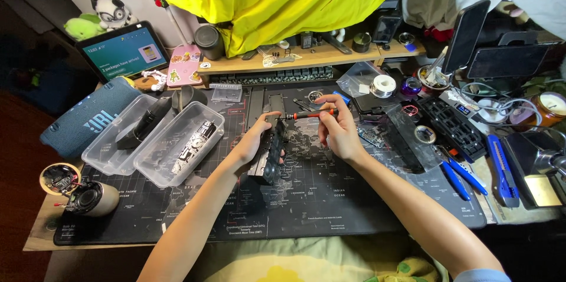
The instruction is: Repairing a handheld electronic device using a precision screwdriver at a workbench
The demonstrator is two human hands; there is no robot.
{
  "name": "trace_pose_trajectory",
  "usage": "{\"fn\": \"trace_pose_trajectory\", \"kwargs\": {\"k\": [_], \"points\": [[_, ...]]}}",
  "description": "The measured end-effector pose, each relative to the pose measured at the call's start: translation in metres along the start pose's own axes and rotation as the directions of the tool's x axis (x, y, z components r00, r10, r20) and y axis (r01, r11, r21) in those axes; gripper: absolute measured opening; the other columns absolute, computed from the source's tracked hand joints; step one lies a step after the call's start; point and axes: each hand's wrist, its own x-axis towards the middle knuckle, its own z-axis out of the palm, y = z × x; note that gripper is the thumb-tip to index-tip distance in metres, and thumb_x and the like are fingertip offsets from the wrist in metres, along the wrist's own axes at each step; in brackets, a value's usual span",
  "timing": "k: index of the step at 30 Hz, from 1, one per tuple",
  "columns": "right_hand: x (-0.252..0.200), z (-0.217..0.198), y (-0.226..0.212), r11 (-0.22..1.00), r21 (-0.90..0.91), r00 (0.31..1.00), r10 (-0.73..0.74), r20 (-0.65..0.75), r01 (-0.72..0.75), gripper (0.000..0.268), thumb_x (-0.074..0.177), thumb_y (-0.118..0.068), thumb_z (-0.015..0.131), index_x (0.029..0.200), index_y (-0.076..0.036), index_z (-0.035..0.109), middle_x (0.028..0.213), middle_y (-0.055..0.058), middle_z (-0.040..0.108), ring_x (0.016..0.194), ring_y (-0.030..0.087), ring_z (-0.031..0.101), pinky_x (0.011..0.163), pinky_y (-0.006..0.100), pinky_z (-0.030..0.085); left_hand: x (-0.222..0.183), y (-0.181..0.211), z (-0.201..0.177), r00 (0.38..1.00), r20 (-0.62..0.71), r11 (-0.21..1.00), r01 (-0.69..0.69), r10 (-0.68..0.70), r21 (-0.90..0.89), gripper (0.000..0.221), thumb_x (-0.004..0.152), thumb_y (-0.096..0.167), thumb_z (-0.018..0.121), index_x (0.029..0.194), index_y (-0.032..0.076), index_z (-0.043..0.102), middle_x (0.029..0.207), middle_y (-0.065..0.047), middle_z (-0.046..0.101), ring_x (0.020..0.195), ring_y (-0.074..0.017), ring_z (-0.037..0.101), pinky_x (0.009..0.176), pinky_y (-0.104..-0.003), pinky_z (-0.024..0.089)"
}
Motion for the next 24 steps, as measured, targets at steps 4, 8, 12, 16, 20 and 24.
{"fn": "trace_pose_trajectory", "kwargs": {"k": [4,8,12,16,20,24], "points": [[-0.001,-0.001,0.001,1.000,-0.012,1.000,0.013,-0.016,-0.014,0.027,0.110,0.002,0.049,0.135,0.002,0.059,0.084,0.012,0.055,0.045,0.020,0.065,0.033,0.031,0.051,0.007,-0.008,-0.009,1.000,0.016,1.000,-0.012,0.012,-0.010,0.054,0.101,0.032,0.054,0.155,0.030,0.057,0.098,-0.026,0.063,0.079,-0.0466,0.078,0.064,-0.061,0.072],[0.001,-0.005,0.012,0.997,-0.033,0.996,0.067,-0.064,-0.069,0.025,0.119,-0.013,0.045,0.130,0.003,0.061,0.066,0.006,0.048,0.039,0.022,0.061,0.029,0.031,0.048,0.007,-0.007,-0.008,1.000,0.021,1.000,-0.018,0.018,-0.013,0.055,0.101,0.032,0.054,0.156,0.028,0.056,0.099,-0.029,0.065,0.078,-0.0483,0.079,0.064,-0.061,0.073],[0.003,-0.007,0.017,0.994,0.031,0.992,0.107,-0.072,-0.105,0.024,0.119,-0.015,0.045,0.133,0.000,0.059,0.063,0.002,0.042,0.039,0.021,0.060,0.028,0.031,0.048,0.007,-0.007,-0.008,1.000,0.023,1.000,-0.019,0.019,0.000,0.054,0.102,0.031,0.053,0.156,0.027,0.056,0.098,-0.029,0.064,0.078,-0.0487,0.079,0.064,-0.062,0.072],[0.003,-0.005,0.014,0.995,0.007,0.994,0.103,-0.047,-0.103,0.023,0.116,-0.006,0.045,0.134,0.001,0.056,0.061,0.007,0.048,0.038,0.022,0.060,0.028,0.032,0.049,0.002,-0.002,-0.003,1.000,0.010,1.000,-0.029,0.029,-0.002,0.054,0.102,0.031,0.053,0.156,0.028,0.057,0.100,-0.030,0.064,0.080,-0.0491,0.079,0.065,-0.062,0.073],[0.003,-0.005,0.005,0.989,0.028,0.986,0.150,-0.068,-0.148,0.027,0.113,-0.006,0.046,0.136,0.000,0.058,0.077,0.007,0.053,0.045,0.020,0.064,0.032,0.032,0.053,-0.007,0.010,-0.003,0.998,-0.023,0.998,-0.066,0.065,-0.008,0.055,0.102,0.030,0.053,0.157,0.025,0.055,0.101,-0.029,0.062,0.080,-0.0477,0.078,0.063,-0.060,0.073],[0.001,0.000,-0.004,0.985,0.074,0.977,0.162,-0.139,-0.153,0.027,0.112,-0.006,0.045,0.136,-0.001,0.056,0.083,0.006,0.048,0.047,0.018,0.061,0.035,0.030,0.053,-0.013,0.019,-0.007,0.992,-0.068,0.995,-0.103,0.103,0.010,0.056,0.102,0.030,0.052,0.158,0.022,0.054,0.102,-0.029,0.061,0.081,-0.0482,0.077,0.066,-0.061,0.072]]}}
